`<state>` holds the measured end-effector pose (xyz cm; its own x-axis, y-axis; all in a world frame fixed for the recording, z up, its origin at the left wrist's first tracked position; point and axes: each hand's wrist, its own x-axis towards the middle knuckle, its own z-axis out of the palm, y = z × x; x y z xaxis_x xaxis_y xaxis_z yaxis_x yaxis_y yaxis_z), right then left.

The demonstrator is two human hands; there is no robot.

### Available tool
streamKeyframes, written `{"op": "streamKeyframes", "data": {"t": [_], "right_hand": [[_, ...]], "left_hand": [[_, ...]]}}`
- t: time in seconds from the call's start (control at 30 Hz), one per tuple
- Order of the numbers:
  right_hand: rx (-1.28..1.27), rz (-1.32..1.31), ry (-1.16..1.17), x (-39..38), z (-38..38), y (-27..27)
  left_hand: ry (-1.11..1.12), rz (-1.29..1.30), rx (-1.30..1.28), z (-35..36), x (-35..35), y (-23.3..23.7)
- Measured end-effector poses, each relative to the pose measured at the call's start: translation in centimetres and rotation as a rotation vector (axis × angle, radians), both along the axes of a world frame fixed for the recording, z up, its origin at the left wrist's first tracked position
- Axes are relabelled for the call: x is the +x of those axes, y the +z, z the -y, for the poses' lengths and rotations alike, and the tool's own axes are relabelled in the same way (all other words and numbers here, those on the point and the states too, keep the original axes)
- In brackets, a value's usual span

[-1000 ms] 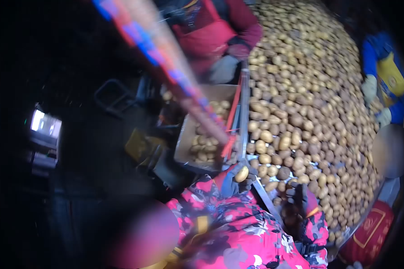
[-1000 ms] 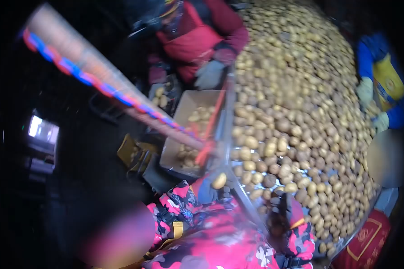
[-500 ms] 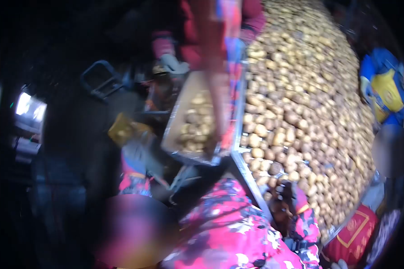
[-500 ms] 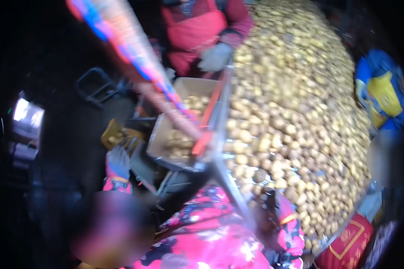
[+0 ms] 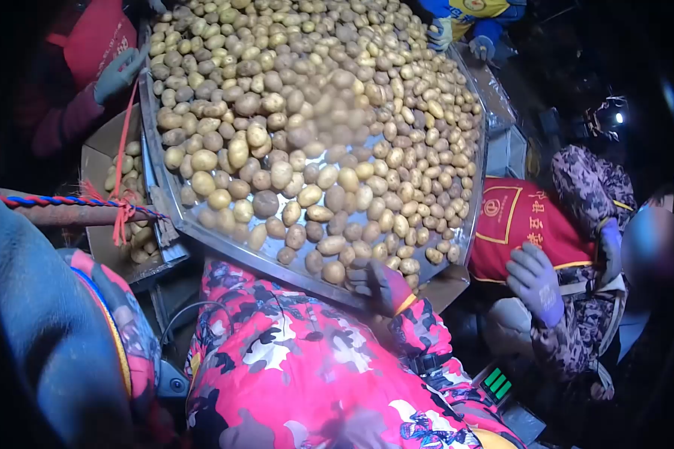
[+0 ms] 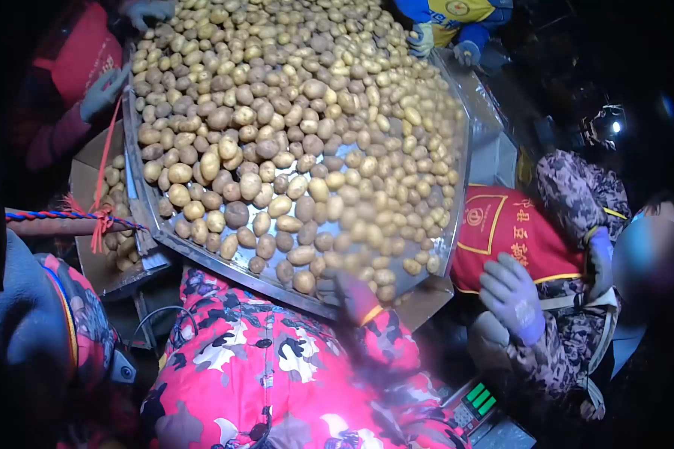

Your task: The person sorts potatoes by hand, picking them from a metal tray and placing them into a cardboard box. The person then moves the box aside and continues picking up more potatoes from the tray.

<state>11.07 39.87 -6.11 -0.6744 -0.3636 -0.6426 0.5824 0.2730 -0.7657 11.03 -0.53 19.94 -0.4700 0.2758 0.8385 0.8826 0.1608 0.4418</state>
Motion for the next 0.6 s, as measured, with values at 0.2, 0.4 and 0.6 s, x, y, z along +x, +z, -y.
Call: {"op": "streamKeyframes", "data": {"t": [0.2,0.4,0.6], "right_hand": [[0.3,-0.352,-0.286,2.2,-4.2,-4.3],[0.713,-1.183,0.501,-4.5,5.5,1.5],[1.063,-0.995,0.345,-12.7,-0.2,-0.9]], "left_hand": [[0.091,-0.117,0.001,0.3,-2.2,0.4],[0.166,-0.173,-0.009,1.6,-3.4,-0.2],[0.173,-0.184,-0.008,1.3,-5.2,1.0]]}}
